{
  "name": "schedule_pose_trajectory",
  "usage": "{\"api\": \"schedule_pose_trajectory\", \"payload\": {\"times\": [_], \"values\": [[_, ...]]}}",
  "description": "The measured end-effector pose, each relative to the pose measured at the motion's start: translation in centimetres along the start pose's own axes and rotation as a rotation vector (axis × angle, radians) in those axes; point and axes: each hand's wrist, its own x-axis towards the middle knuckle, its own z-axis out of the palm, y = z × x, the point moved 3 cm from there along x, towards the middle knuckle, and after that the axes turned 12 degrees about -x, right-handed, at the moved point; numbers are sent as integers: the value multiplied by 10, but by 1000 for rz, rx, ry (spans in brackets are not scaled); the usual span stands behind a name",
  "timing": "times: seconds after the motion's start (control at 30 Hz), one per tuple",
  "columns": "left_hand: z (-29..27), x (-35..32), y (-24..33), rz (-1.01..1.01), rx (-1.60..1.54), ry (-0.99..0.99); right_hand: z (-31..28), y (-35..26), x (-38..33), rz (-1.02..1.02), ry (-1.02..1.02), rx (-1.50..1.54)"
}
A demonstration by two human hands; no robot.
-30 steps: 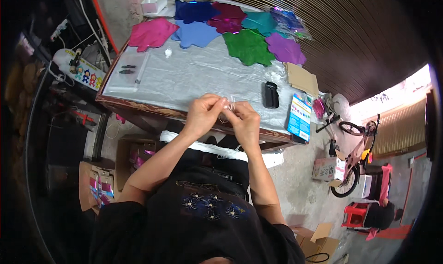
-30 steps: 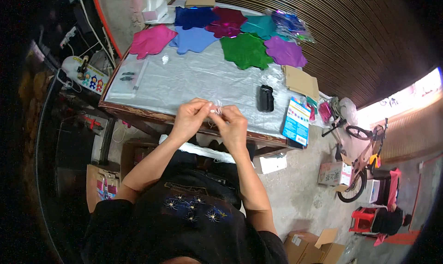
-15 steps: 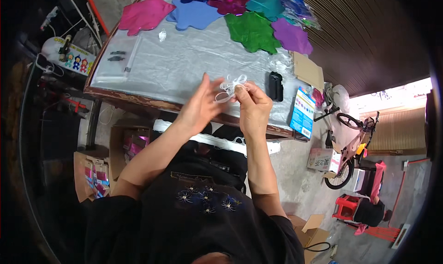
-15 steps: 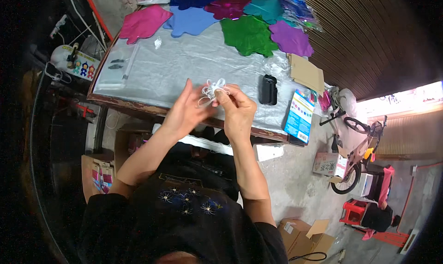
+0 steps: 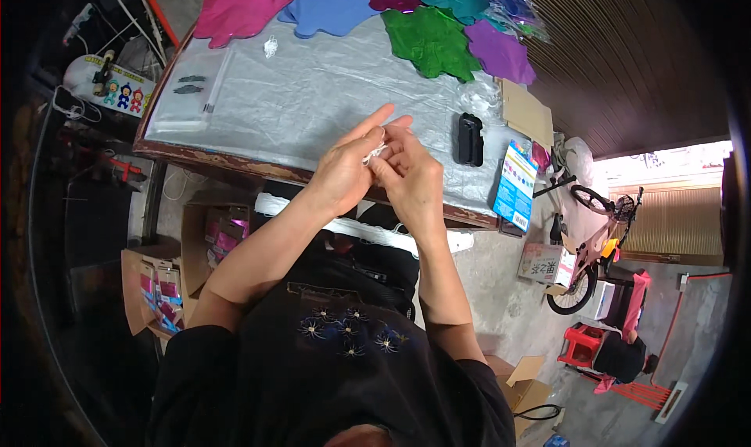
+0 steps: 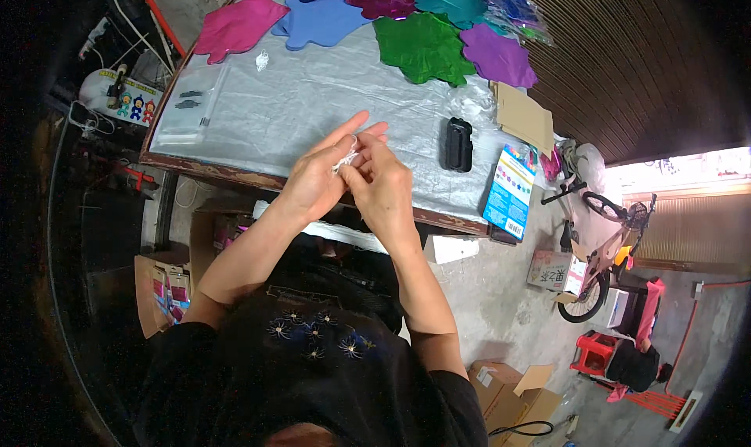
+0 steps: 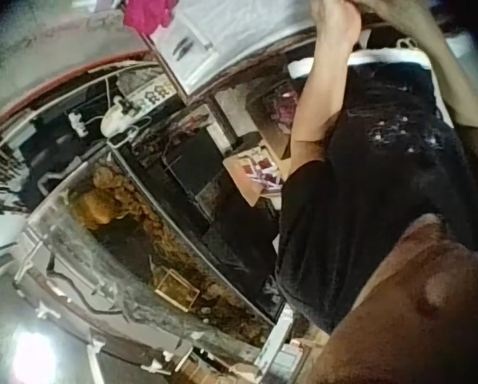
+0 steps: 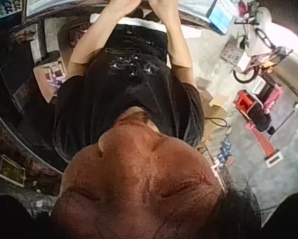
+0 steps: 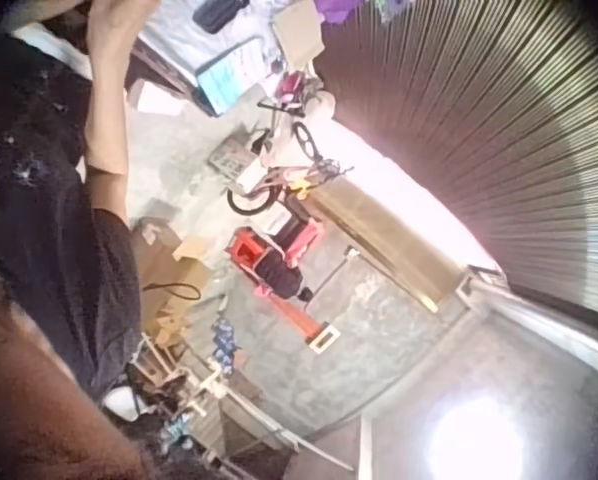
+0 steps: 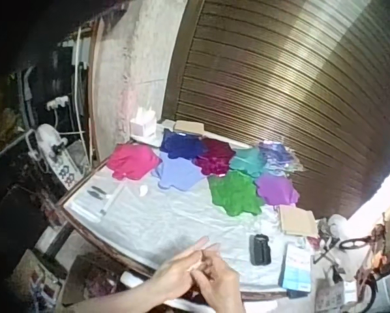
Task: Manually packaging small items into plastic sleeves and cardboard containers at a workbench.
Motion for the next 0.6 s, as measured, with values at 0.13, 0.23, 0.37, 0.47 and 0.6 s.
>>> {"api": "schedule_pose_trajectory", "payload": {"times": [0.13,0.23,0.37,0.47,0.6], "values": [[6,-2,3,23,91,-24,9,11,2,15,33,85],[6,-7,5,32,26,9,11,12,2,-21,23,89],[-3,-11,4,-61,-233,19,8,2,1,-367,159,26],[-5,-6,0,-301,-349,-2,8,-9,-8,-671,170,-348],[-17,7,-1,-116,-98,40,-2,-19,-9,-593,-50,-469]]}}
